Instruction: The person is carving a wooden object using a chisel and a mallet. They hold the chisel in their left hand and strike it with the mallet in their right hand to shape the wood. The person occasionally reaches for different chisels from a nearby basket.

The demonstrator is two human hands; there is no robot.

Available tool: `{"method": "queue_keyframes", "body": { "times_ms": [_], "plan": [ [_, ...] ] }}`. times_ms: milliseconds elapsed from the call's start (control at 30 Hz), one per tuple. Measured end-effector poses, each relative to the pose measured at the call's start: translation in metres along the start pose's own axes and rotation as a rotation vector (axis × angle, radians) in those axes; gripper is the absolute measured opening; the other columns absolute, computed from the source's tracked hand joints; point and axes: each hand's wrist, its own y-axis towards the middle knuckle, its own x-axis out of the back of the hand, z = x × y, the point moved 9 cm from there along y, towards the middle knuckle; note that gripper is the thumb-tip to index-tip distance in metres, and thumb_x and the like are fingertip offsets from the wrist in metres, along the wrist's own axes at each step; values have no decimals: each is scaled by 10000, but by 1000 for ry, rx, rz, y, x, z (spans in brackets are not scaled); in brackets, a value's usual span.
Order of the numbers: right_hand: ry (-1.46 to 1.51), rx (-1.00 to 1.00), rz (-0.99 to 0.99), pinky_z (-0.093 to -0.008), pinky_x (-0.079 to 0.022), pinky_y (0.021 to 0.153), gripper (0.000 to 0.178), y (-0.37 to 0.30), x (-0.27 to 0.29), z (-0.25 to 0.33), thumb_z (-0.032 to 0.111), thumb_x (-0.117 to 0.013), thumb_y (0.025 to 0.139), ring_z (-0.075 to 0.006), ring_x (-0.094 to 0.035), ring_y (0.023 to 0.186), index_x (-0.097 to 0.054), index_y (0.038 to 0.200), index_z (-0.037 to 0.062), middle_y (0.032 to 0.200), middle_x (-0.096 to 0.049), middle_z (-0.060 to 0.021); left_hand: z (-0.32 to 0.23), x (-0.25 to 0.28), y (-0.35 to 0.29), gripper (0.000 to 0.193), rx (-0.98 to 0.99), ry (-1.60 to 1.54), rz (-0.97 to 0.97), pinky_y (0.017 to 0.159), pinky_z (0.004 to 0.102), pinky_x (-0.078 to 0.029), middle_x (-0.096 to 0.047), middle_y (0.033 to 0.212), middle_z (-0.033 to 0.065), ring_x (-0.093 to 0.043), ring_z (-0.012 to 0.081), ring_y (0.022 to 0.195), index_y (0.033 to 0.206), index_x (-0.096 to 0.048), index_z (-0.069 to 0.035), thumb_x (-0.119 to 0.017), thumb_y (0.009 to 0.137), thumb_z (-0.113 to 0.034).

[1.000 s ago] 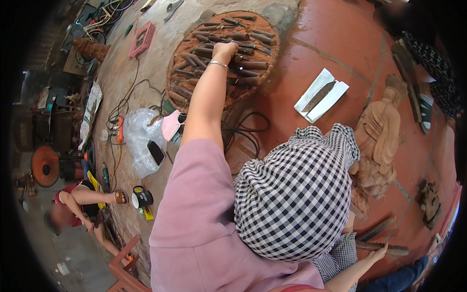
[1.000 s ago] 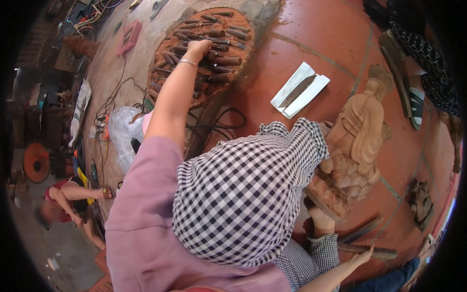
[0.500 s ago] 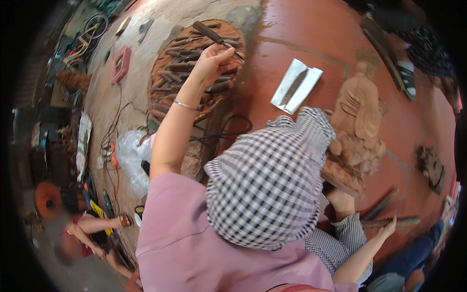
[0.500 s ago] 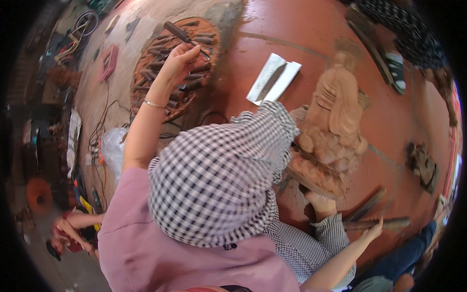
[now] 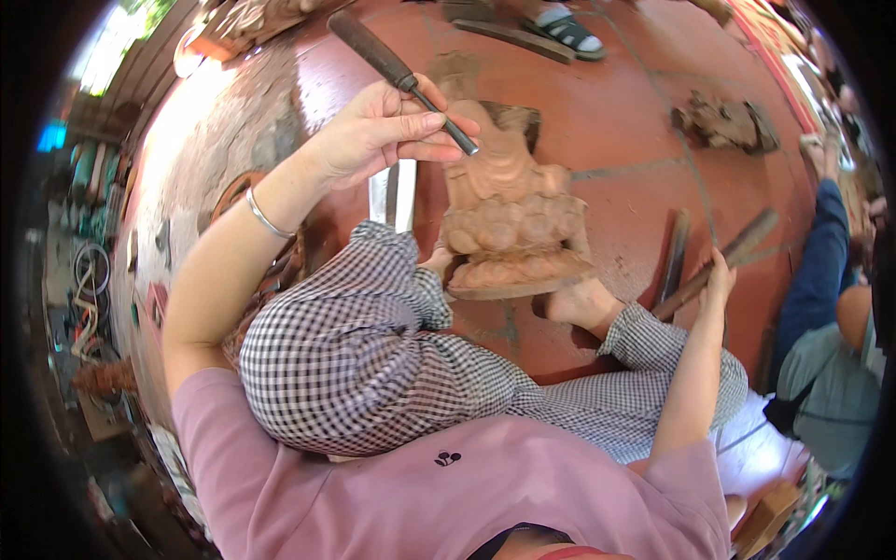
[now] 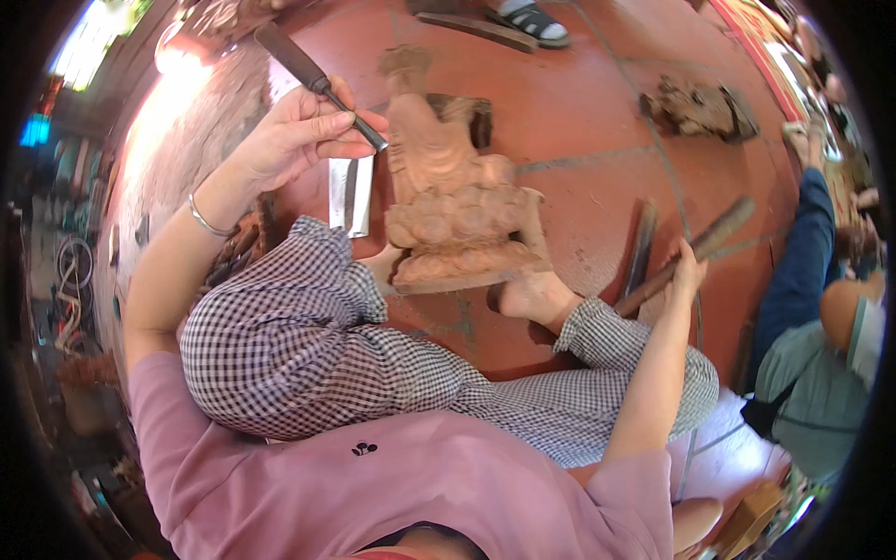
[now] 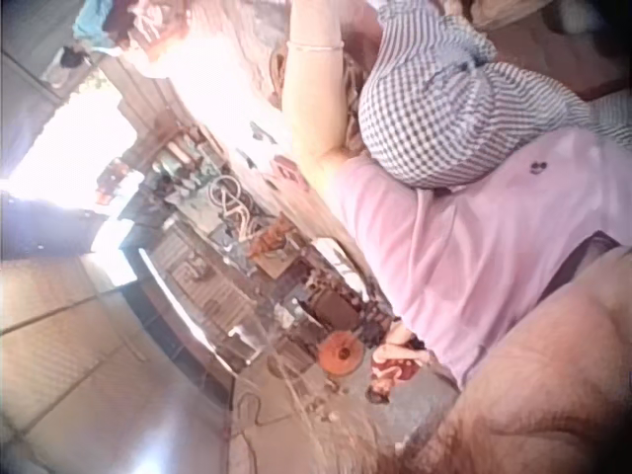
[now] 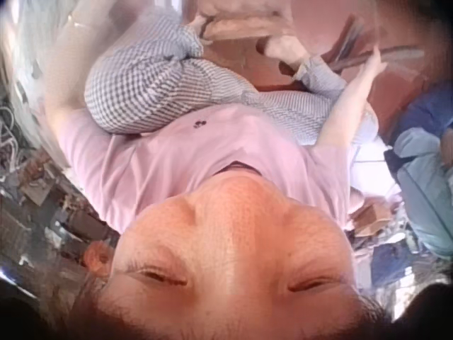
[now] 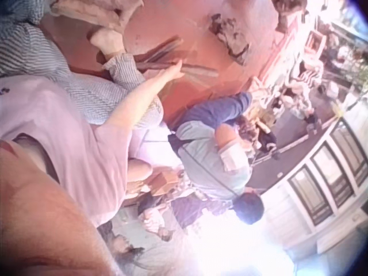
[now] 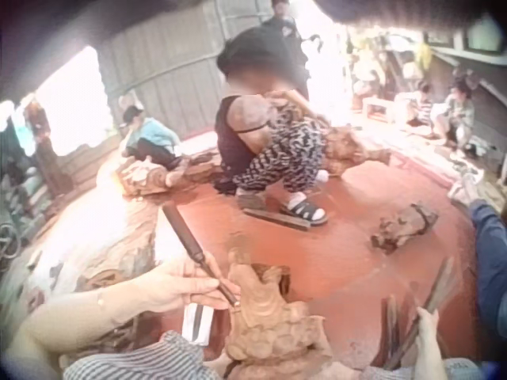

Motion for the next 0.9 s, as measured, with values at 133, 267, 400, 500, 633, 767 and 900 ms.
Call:
{"method": "queue_keyframes", "body": {
  "times_ms": [133, 267, 400, 500, 633, 767, 900],
  "plan": [
    [58, 3, 52, -287, -446, 484, 167, 10, 4, -12, 118, -683, 836, -159, -565, 538, -536, 879, 49, 679, -592, -44, 14, -46, 48, 188, 124, 221, 61, 838, 301, -597, -658, 1090, 213, -694, 228, 942, 1078, -507, 28, -569, 968, -110],
    [-3, -132, 209, -279, -447, 558, 180, -28, -35, 5, 127, -680, 851, -138, -562, 615, -526, 907, 53, 675, -578, -39, 55, -72, 72, 285, 312, 494, 124, 785, 275, -602, -675, 1026, 152, -696, 188, 884, 1112, -555, 61, -633, 937, -151],
    [-10, 50, 247, -261, -439, 534, 191, -38, -50, 26, 141, -682, 861, -124, -560, 603, -525, 923, 53, 685, -573, -29, 84, -98, 83, 233, 225, 620, 210, 760, 257, -592, -682, 969, 96, -679, 159, 887, 1092, -587, 29, -637, 931, -132],
    [-31, 123, 261, -255, -443, 536, 203, -51, -59, 41, 150, -688, 863, -112, -561, 609, -529, 932, 44, 705, -577, -24, 93, -106, 81, 164, 91, 766, 282, 757, 273, -575, -682, 923, 72, -652, 123, 876, 1032, -603, 10, -637, 924, -109],
    [0, 137, 338, -251, -459, 561, 221, -75, -78, 58, 167, -701, 859, -102, -567, 627, -548, 949, 36, 736, -587, -21, 92, -105, 87, 115, -58, 957, 298, 755, 281, -567, -673, 907, 68, -645, 121, 851, 982, -603, 2, -632, 920, -90],
    [-9, 122, 382, -255, -476, 581, 246, -96, -88, 70, 190, -714, 856, -99, -572, 635, -572, 979, 31, 754, -590, -16, 94, -104, 94, 120, 81, 814, 321, 762, 270, -576, -669, 906, 57, -653, 126, 878, 994, -599, -4, -626, 930, -102],
    [-12, 168, 455, -258, -477, 597, 259, -98, -93, 74, 202, -717, 858, -101, -578, 654, -580, 997, 31, 769, -596, -15, 101, -96, 107, 153, 161, 802, 334, 793, 282, -587, -662, 949, 63, -667, 152, 895, 1017, -587, -9, -626, 939, -134]
  ]
}}
